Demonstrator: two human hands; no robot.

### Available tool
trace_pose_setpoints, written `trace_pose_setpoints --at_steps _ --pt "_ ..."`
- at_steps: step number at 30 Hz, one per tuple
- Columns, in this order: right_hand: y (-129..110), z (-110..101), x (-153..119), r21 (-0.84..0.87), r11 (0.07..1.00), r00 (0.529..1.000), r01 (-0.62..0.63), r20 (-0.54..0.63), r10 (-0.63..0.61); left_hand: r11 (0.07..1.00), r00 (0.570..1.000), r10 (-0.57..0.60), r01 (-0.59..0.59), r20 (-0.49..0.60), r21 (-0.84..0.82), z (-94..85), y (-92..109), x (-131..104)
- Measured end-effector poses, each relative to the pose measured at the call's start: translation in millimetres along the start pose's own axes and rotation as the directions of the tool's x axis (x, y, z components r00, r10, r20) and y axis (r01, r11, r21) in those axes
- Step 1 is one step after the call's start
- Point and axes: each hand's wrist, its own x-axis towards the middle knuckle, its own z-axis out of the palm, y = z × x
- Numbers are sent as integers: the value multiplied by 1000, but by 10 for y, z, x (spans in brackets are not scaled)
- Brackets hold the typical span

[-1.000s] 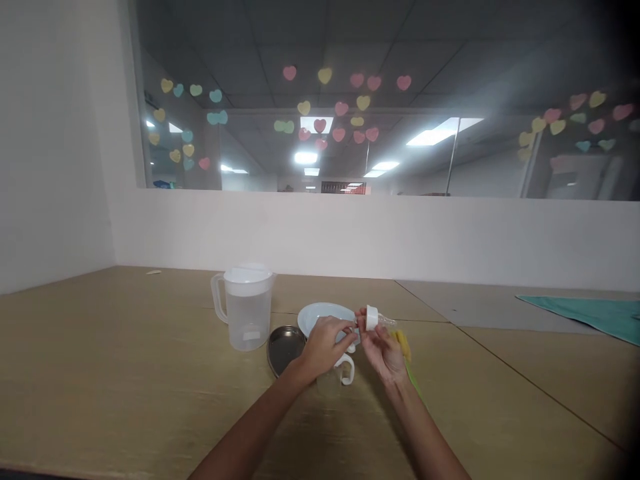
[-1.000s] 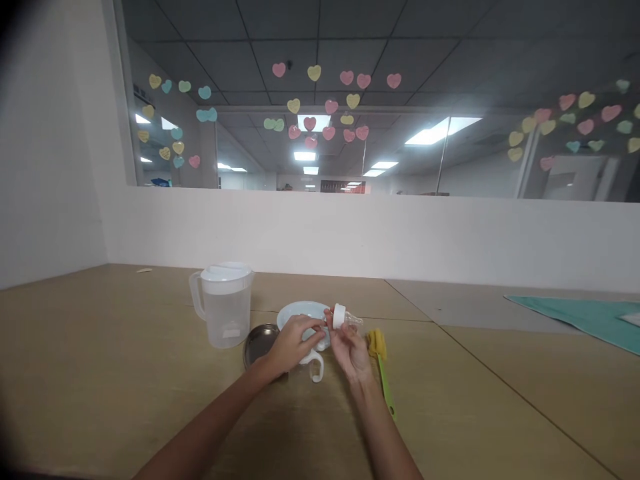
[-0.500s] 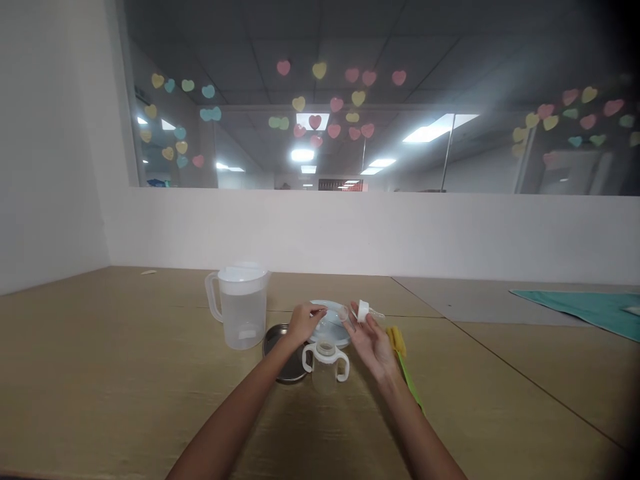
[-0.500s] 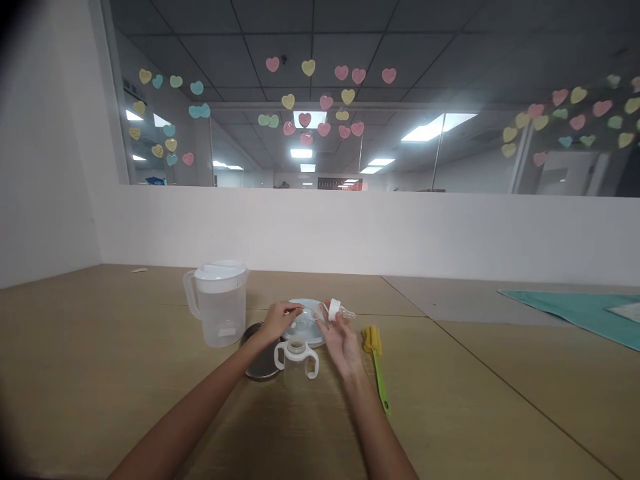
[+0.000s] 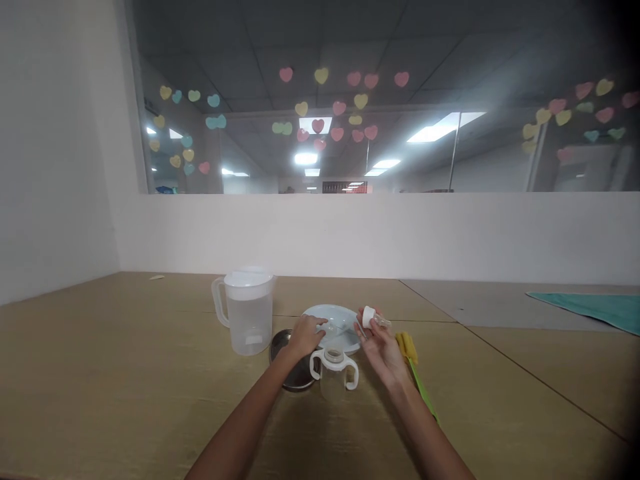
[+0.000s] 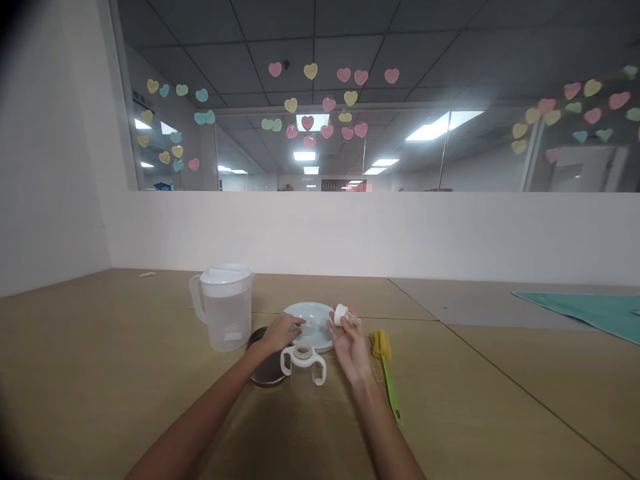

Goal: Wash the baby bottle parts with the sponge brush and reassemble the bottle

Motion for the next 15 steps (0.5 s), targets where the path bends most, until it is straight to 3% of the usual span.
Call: trace_pose_setpoints --at_steps 4,6,9,15 --pt "21 90 -57 -213 971 992 107 -48 -120 998 982 10 -21 -189 -55 -115 238 -224" --pt "39 165 -125 -380 913 986 150 -15 -168 977 932 142 -186 -334 -105 -158 417 -359" --pt "61 260 -233 -557 799 972 227 84 -218 921 869 341 -385 -358 -56 -153 632 -500" --pt "83 310 -358 -743 528 905 412 267 -330 921 835 314 -383 -451 -69 -42 666 -509"
